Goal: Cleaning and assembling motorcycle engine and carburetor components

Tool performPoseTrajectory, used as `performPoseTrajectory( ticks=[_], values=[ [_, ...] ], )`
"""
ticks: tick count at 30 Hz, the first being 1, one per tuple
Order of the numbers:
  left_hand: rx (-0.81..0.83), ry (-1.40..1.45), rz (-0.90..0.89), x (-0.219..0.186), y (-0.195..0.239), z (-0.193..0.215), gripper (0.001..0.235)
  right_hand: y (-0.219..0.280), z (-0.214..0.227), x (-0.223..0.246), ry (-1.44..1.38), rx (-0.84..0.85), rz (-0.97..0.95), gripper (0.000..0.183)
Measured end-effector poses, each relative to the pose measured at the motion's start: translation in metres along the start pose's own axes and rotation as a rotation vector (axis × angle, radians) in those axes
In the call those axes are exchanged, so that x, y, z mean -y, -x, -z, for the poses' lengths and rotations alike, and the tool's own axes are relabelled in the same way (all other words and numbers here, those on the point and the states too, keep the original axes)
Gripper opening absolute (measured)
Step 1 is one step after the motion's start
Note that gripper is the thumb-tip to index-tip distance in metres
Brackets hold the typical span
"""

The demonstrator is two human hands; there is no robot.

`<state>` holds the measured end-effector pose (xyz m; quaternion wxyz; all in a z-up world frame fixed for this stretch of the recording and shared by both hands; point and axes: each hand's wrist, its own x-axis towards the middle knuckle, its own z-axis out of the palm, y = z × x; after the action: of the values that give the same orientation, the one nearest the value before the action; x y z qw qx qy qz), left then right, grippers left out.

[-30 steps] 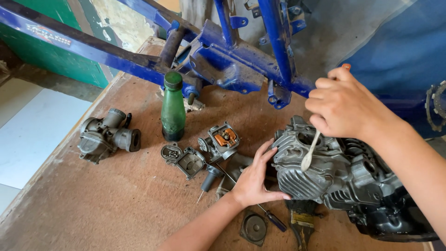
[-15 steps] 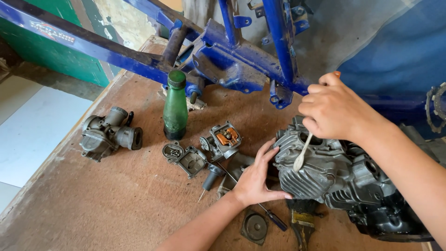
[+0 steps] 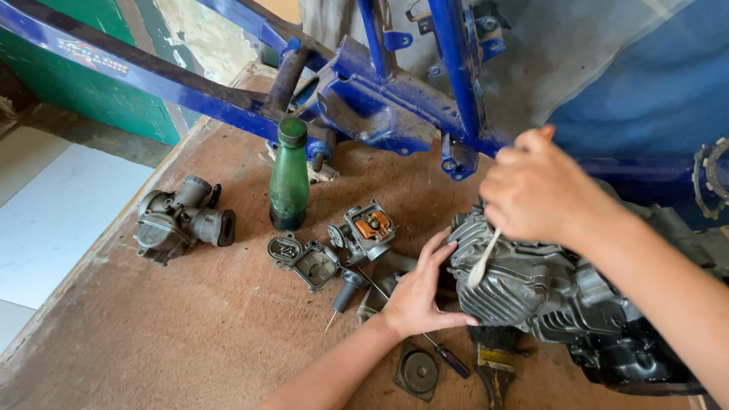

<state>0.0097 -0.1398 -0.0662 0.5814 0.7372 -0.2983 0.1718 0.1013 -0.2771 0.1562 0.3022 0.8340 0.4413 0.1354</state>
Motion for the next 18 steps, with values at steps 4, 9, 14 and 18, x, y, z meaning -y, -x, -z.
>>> performPoseTrajectory(
  ticks=[4, 9, 14, 18],
  values=[
    [-0.009, -0.013, -0.018, 0.0, 0.0, 0.0, 0.116, 0.0, 0.004, 0.005, 0.026, 0.068, -0.068, 0.034],
    [0.003, -0.011, 0.005, 0.001, 0.001, -0.001, 0.118, -0.005, -0.001, 0.008, 0.007, 0.028, 0.044, 0.033],
    [-0.005, 0.005, 0.0, -0.002, 0.001, 0.002, 0.118, -0.004, 0.01, 0.019, -0.041, -0.113, 0.042, 0.024],
    [-0.005, 0.003, -0.011, 0.001, 0.001, 0.0, 0.117, -0.01, 0.008, 0.006, 0.049, 0.004, 0.033, 0.033]
  ],
)
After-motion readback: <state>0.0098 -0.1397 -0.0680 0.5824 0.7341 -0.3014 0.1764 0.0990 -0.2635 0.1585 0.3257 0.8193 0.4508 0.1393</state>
